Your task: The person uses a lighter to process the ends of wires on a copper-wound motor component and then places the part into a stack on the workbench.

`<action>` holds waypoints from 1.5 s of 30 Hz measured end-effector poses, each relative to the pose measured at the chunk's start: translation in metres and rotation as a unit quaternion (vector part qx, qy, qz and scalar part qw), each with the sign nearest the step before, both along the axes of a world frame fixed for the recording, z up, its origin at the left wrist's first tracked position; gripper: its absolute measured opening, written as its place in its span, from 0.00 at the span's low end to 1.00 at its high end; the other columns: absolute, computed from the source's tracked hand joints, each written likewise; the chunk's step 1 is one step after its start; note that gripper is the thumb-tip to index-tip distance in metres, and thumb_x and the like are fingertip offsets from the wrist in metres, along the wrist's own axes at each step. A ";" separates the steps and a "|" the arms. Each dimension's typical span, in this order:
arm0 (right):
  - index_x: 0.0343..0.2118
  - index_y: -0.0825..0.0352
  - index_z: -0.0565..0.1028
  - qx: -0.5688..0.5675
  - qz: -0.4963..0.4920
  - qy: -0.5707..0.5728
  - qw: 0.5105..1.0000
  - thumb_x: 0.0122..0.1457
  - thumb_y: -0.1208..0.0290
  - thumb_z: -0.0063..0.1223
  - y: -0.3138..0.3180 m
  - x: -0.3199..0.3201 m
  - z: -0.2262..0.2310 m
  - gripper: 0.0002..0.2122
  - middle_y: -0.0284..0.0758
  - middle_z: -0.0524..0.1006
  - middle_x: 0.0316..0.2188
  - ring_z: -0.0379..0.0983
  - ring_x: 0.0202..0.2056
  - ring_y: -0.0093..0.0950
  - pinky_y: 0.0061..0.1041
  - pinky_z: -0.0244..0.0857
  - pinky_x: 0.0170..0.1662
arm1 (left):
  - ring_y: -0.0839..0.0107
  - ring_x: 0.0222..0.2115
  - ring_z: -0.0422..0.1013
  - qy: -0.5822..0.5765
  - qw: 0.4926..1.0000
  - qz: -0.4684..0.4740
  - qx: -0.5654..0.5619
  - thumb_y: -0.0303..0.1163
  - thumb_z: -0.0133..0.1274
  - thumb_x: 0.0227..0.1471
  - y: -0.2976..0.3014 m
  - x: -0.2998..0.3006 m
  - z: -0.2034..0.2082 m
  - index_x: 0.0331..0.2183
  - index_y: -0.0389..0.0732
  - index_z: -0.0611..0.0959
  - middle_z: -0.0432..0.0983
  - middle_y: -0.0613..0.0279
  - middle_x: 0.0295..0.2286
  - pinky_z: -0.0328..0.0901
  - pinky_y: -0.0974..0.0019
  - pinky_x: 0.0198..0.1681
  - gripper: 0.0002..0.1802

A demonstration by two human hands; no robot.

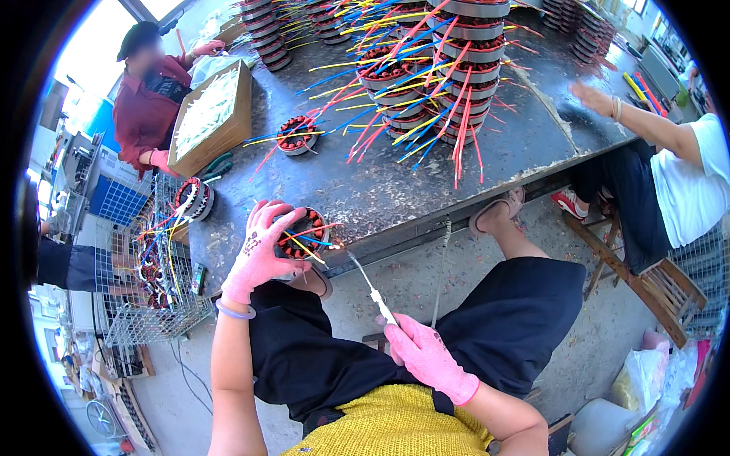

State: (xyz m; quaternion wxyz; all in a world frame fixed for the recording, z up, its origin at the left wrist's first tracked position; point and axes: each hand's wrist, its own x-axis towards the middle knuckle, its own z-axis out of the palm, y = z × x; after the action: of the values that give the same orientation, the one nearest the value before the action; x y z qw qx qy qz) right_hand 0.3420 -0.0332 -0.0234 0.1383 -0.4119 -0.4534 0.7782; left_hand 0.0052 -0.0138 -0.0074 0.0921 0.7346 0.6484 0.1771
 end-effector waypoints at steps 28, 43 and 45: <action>0.53 0.70 0.72 0.003 -0.008 0.002 1.000 0.68 0.65 0.43 0.005 -0.004 -0.001 0.16 0.26 0.67 0.20 0.63 0.21 0.15 0.19 0.59 0.27 | 0.55 0.62 0.57 0.009 1.000 -0.014 -0.006 0.38 0.73 0.22 0.000 0.000 0.005 0.56 0.49 0.75 0.68 0.60 0.54 0.42 0.47 0.69 0.52; 0.55 0.70 0.71 0.011 0.009 -0.012 1.000 0.69 0.65 0.44 0.008 -0.003 0.006 0.18 0.22 0.65 0.22 0.59 0.24 0.13 0.16 0.52 0.27 | 0.55 0.62 0.56 0.009 1.000 -0.014 -0.007 0.37 0.73 0.21 0.000 0.001 0.004 0.56 0.48 0.75 0.68 0.59 0.54 0.42 0.47 0.69 0.52; 0.55 0.70 0.71 0.005 0.006 -0.008 1.000 0.69 0.65 0.44 0.008 -0.005 0.005 0.18 0.22 0.64 0.22 0.59 0.24 0.13 0.16 0.52 0.27 | 0.55 0.61 0.57 0.011 1.000 -0.017 -0.001 0.38 0.73 0.22 0.000 0.001 0.004 0.56 0.49 0.75 0.68 0.59 0.54 0.43 0.47 0.69 0.52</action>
State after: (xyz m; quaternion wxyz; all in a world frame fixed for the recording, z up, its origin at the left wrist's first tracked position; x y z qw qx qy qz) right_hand 0.3374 -0.0256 -0.0179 0.1323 -0.4150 -0.4609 0.7732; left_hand 0.0059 -0.0134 -0.0033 0.0885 0.7473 0.6372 0.1666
